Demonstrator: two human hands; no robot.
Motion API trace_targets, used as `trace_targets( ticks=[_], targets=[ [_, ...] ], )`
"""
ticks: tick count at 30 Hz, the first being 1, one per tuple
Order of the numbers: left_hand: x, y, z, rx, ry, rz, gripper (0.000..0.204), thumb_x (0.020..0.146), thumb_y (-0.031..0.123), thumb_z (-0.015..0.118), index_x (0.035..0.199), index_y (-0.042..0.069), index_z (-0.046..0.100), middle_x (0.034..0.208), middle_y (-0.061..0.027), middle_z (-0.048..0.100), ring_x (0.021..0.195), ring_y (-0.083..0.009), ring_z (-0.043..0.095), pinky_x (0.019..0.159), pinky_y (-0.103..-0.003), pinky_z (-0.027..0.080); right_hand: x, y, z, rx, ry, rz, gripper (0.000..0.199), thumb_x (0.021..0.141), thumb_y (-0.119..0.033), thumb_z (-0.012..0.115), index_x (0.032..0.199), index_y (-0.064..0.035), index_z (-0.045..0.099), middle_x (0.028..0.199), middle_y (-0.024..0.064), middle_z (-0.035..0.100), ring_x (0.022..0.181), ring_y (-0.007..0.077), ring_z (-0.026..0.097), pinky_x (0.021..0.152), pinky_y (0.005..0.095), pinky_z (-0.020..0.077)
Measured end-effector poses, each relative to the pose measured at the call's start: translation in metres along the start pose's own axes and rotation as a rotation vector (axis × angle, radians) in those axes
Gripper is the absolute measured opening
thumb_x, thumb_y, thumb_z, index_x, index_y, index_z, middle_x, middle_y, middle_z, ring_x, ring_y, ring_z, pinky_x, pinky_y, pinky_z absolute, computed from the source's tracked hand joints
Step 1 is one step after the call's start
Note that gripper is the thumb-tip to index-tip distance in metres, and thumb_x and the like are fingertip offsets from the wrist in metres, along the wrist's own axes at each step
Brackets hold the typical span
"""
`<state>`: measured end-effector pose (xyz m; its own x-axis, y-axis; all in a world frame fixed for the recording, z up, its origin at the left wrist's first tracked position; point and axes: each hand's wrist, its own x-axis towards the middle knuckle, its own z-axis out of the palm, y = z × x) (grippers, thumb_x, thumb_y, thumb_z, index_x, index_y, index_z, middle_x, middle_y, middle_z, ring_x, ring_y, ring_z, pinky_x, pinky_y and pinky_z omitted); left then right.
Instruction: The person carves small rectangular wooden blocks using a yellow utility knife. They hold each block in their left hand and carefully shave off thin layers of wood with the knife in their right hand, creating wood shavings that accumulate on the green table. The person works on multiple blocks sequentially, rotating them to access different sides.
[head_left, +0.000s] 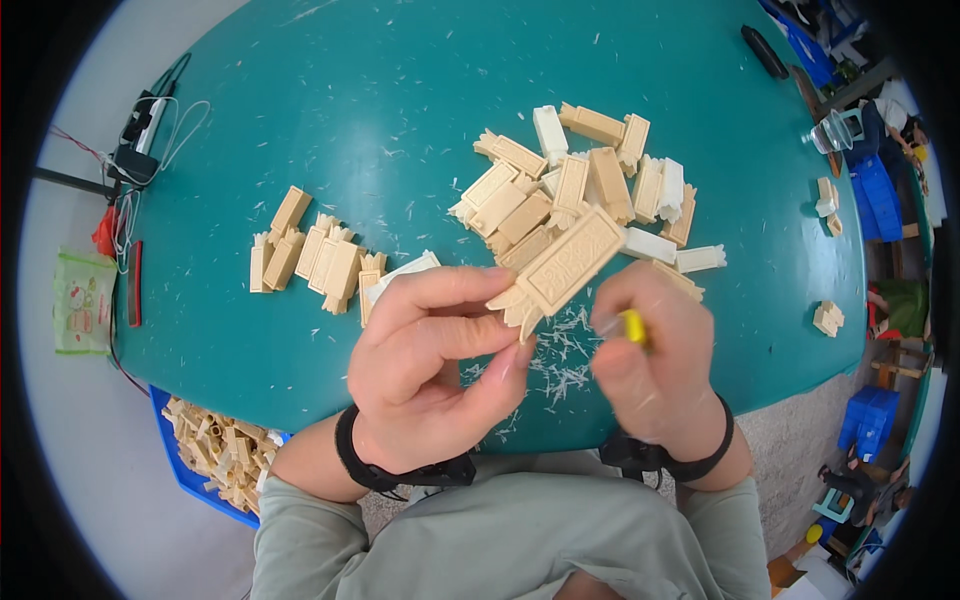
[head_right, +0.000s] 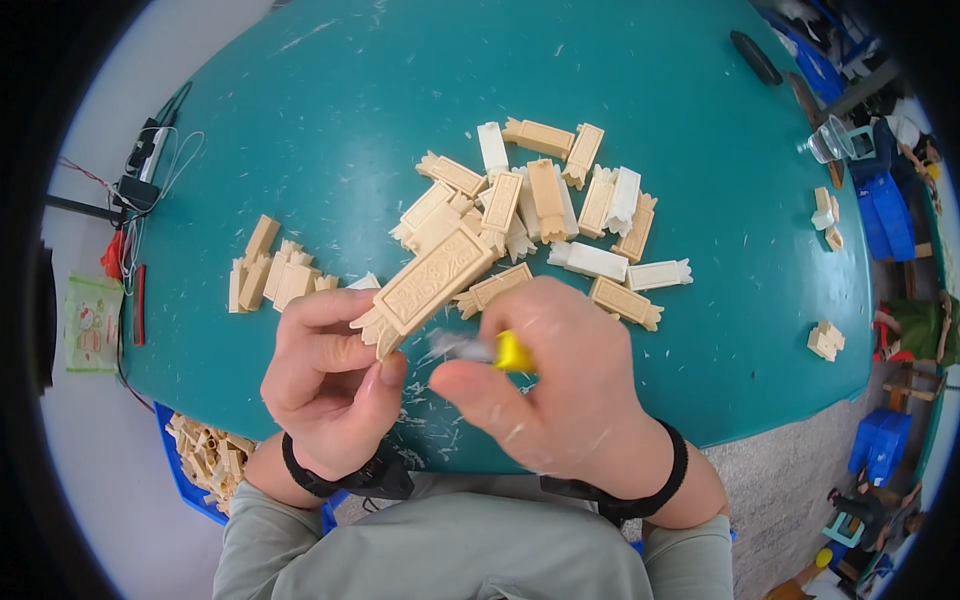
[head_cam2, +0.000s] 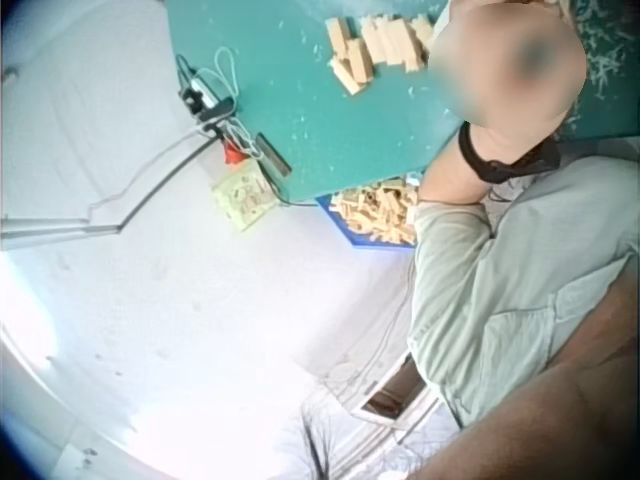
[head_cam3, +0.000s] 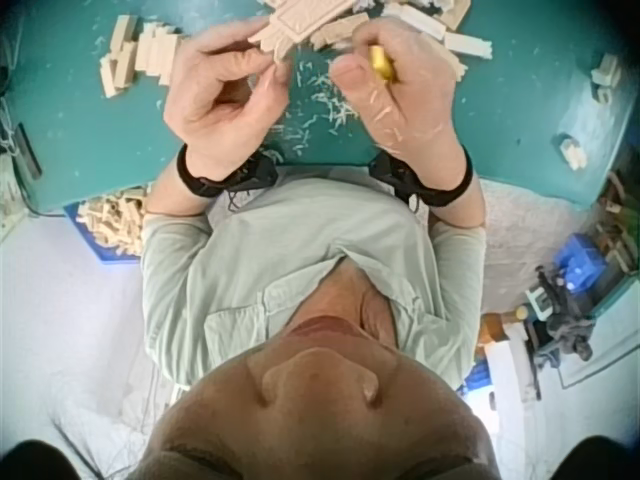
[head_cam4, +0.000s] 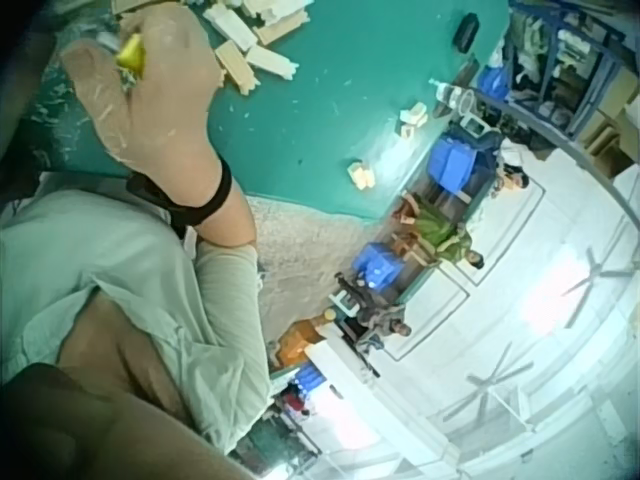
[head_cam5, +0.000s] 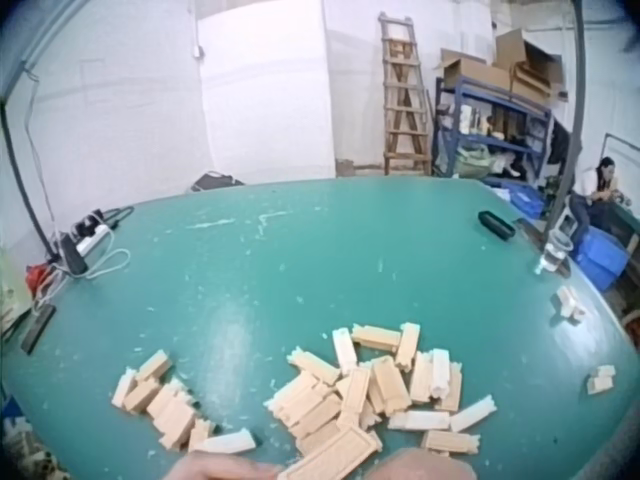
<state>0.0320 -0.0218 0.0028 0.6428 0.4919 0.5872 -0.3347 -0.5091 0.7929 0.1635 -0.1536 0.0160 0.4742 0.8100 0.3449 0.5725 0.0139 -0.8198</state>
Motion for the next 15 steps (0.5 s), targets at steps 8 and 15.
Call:
trace_targets(
  ticks=[8, 15],
  targets=[
    [0.009, -0.006, -0.003, -0.088, -0.181, -0.034, 0.029, 0.067, -0.007, 0.067, 0.092, 0.001, 0.055, 0.106, -0.0223, 0.054, 0.092, -0.0277, 0.060, 0.076, -0.033, 0.049, 0.003, 0.001, -0.002, 0.479, 0.161, 0.286, 0.027, 0.080, -0.014, 0.066, 0.101, -0.0004, 0.055, 0.082, 0.0024, 0.056, 0.070, 0.0068, 0.050, 0.058, 0.0212, 0.0413],
    [0.006, -0.004, 0.000, -0.197, -0.416, -0.364, 0.046, 0.079, 0.001, 0.060, 0.120, -0.002, 0.039, 0.114, -0.0149, 0.049, 0.106, -0.0201, 0.052, 0.088, -0.031, 0.042, 0.004, 0.002, -0.001, 0.170, -0.163, 0.022, 0.042, 0.072, -0.016, 0.071, 0.107, -0.0024, 0.053, 0.084, 0.0113, 0.056, 0.073, 0.0215, 0.057, 0.062, 0.0270, 0.0460]
  ],
)
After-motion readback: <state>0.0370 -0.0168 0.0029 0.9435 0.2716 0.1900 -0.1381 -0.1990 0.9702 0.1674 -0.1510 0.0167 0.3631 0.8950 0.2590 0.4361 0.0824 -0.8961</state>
